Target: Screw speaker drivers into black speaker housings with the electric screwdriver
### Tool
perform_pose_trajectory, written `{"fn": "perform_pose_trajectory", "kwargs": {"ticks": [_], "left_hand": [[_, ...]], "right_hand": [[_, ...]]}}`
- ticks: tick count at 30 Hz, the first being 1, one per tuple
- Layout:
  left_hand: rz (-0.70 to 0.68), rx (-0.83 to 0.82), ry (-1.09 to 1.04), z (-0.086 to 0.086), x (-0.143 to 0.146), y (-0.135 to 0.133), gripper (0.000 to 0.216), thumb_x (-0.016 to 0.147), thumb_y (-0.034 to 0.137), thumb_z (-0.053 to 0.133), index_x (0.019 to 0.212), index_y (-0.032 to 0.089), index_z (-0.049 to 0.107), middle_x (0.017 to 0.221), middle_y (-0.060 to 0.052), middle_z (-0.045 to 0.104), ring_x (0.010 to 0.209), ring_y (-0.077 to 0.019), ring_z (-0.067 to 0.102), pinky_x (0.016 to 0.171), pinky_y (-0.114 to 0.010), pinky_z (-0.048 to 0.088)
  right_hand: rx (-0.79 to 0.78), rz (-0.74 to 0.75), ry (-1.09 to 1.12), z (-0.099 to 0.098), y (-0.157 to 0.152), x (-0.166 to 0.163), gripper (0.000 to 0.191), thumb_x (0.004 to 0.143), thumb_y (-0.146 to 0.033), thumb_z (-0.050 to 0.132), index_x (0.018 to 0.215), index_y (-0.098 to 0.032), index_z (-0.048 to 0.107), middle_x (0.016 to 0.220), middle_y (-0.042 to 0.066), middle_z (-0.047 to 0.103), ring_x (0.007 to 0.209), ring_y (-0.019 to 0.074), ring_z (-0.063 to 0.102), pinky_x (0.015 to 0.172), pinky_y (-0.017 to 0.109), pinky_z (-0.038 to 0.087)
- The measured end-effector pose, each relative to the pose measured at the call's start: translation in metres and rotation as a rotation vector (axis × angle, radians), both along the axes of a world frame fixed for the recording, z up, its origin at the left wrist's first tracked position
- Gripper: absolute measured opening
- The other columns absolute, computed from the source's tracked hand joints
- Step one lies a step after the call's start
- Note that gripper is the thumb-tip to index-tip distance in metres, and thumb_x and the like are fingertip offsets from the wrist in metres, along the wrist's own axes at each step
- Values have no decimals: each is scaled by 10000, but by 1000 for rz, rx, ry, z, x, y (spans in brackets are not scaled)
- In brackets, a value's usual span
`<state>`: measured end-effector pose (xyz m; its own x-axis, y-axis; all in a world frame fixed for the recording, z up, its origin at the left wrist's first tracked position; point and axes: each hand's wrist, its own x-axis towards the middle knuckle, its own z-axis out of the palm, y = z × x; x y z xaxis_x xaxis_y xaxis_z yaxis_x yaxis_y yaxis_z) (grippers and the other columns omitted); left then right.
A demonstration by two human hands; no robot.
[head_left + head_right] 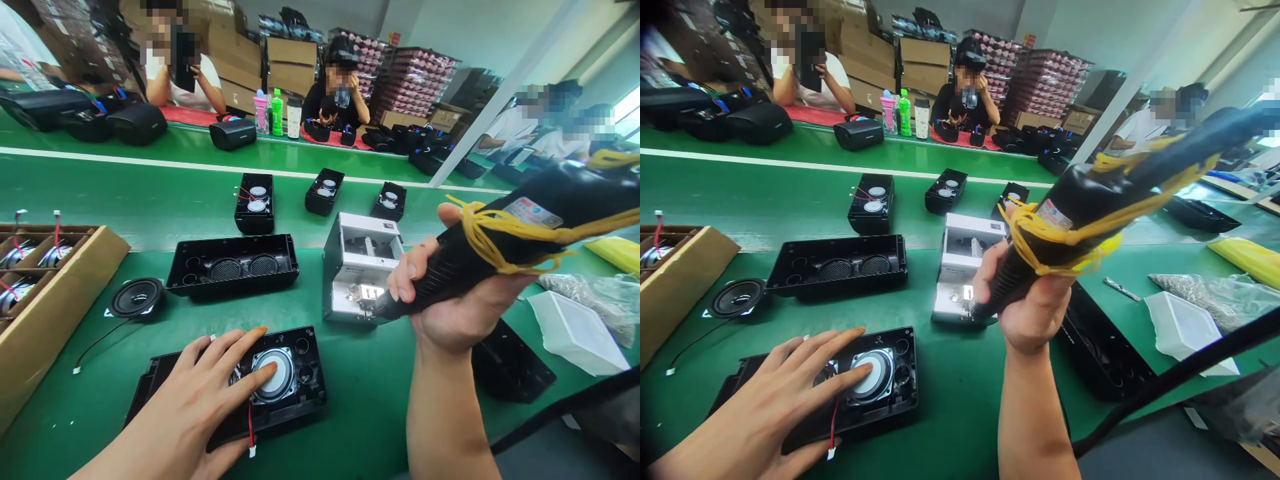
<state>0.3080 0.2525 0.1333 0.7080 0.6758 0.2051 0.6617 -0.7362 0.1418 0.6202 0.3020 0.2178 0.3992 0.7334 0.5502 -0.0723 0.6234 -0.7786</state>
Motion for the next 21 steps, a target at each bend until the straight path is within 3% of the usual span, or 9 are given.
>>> {"fn": "perform_pose_trajectory", "kwargs": {"ticks": [3,8,12,15,19,21], "left_hand": [[-4,-6,20,5,-1,-2,784,796,263,743,1523,440,512,1742,10,336,1479,-380,477,1143,-576,444],[6,-73,53,9,-2,-3,847,770,227,796,1538,421,494,1749,-32,321,1519,-394,429,1198,-604,395],[13,-129,56,5,-1,-2,779,794,321,795,1510,447,515,1746,-59,324,1523,-419,408,1199,-692,322],[21,-123,50,1,0,-1,754,793,404,806,1493,452,530,1735,-79,343,1497,-428,431,1187,-717,295],[-1,-81,47,-1,0,0,764,793,393,791,1505,441,518,1730,-92,344,1495,-420,428,1180,-695,301],[-7,-65,45,-3,-1,1,767,789,359,772,1508,437,515,1732,-93,334,1500,-416,418,1177,-692,302]], "right_hand": [[-4,75,6,4,-9,0,747,779,-833,695,1241,-246,722,605,-49,611,323,117,424,285,252,311],[-21,218,87,27,-23,-11,519,789,-680,802,1140,-299,768,584,-61,544,332,110,421,281,300,328],[-53,343,151,39,-19,-42,448,875,-700,705,1103,-317,749,602,-44,587,358,131,485,302,316,387],[-104,337,194,30,-8,-71,458,885,-732,678,1039,-302,706,558,-66,577,333,129,451,278,273,356],[-37,447,141,-2,3,-91,474,902,-744,648,1101,-315,682,643,-65,595,382,127,472,326,256,365],[-34,511,147,-19,6,-92,450,902,-734,656,957,-287,685,691,-47,601,424,128,501,371,264,374]]}}
